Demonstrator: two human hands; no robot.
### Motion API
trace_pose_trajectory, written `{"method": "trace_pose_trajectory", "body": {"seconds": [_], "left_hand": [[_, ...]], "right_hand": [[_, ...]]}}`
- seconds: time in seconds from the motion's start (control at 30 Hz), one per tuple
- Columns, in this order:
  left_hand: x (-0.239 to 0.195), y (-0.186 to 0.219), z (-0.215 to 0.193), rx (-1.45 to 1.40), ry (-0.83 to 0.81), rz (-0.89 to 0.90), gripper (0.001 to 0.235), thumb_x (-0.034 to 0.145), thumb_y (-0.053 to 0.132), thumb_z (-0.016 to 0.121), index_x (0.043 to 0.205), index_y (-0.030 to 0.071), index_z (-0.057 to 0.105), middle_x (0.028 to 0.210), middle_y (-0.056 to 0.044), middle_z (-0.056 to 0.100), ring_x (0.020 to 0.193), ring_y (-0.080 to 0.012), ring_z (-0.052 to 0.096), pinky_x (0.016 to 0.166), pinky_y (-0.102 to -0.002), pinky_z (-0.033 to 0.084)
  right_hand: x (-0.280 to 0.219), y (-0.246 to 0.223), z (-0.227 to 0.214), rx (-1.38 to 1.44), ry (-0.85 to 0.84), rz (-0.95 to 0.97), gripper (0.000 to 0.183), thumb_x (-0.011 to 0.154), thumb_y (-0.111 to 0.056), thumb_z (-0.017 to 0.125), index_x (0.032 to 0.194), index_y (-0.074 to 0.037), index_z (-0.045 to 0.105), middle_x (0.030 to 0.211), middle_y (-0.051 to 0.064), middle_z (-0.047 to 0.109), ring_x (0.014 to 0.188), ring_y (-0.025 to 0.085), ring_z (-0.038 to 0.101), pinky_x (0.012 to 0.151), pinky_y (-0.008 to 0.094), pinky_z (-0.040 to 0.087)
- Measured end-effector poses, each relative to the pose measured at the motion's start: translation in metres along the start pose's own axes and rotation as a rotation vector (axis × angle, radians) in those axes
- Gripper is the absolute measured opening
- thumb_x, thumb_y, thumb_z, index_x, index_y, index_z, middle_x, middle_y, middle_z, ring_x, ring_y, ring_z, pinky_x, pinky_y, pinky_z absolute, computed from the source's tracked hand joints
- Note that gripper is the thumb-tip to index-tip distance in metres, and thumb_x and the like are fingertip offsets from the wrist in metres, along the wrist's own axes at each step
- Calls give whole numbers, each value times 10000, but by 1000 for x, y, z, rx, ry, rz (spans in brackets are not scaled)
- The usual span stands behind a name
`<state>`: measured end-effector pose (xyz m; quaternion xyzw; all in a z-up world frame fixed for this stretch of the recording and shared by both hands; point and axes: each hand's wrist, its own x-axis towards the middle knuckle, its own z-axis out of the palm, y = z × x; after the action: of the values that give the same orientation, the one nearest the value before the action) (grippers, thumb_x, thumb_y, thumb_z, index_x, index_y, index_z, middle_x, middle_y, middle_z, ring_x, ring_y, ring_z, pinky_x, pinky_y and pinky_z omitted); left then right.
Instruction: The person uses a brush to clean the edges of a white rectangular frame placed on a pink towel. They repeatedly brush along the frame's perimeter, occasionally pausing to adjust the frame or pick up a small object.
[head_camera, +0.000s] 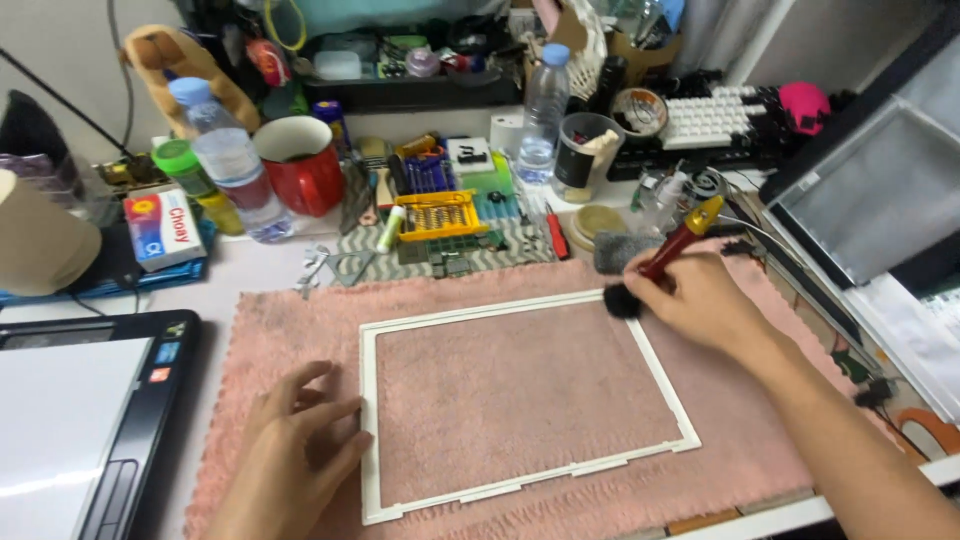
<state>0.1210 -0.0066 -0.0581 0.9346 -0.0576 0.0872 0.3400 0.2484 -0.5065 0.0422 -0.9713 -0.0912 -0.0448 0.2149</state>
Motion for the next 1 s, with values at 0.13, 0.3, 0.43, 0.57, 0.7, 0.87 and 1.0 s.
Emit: {"method": "trace_pose_trajectory", "body": {"seconds": [0.13,0.3,0.43,0.57,0.7,0.87,1.0], "left_hand": [[-1,16,-4,-1,-1,-28,258,834,352,962,1063,240,1002,1602,-19,649,1320,-289,682,1202,-501,477],[-3,42,-18,-128,-35,-28,208,868,199,884,1060,160,952,1581,-94,628,1422,-356,610,1214,-506,448],[-5,53,-27,-179,-95,-135,216,914,180,852,1103,121,939,1647,-52,581,1502,-324,559,1253,-506,440],[-4,48,-22,-131,-41,-122,276,873,219,890,1133,152,954,1588,-42,626,1458,-336,553,1227,-540,461],[-6,28,-5,-105,54,-45,275,823,286,934,1090,223,956,1454,-69,682,1370,-333,629,1205,-509,437],[-3,3,21,37,114,-129,376,750,552,977,1040,313,981,1442,40,741,1300,-309,682,1179,-493,495],[-4,-25,40,134,259,-63,408,699,636,946,1024,391,971,1424,79,788,1284,-216,760,1207,-480,507]], "right_hand": [[24,-18,16,34,41,-39,266,1054,-294,672,1060,-135,885,994,-5,901,826,193,749,847,360,515],[29,-89,70,170,85,-280,258,1052,-264,730,1088,-81,907,1077,57,929,971,216,861,919,357,605],[28,-208,83,311,-276,-42,332,1183,-282,610,1085,-93,865,800,100,831,591,190,712,564,253,618],[33,-268,116,526,-408,-151,386,1213,-195,633,872,-39,728,760,104,754,586,194,672,568,227,619],[35,-260,135,657,-84,-424,243,1049,-284,748,1127,-91,873,868,-3,824,657,113,615,644,295,517],[2,-187,75,680,-17,-66,368,1095,-322,703,814,-107,803,708,19,801,690,121,745,753,299,557],[-24,-101,24,562,27,347,325,1029,-259,659,955,-29,876,846,117,904,761,179,824,755,302,609]]}}
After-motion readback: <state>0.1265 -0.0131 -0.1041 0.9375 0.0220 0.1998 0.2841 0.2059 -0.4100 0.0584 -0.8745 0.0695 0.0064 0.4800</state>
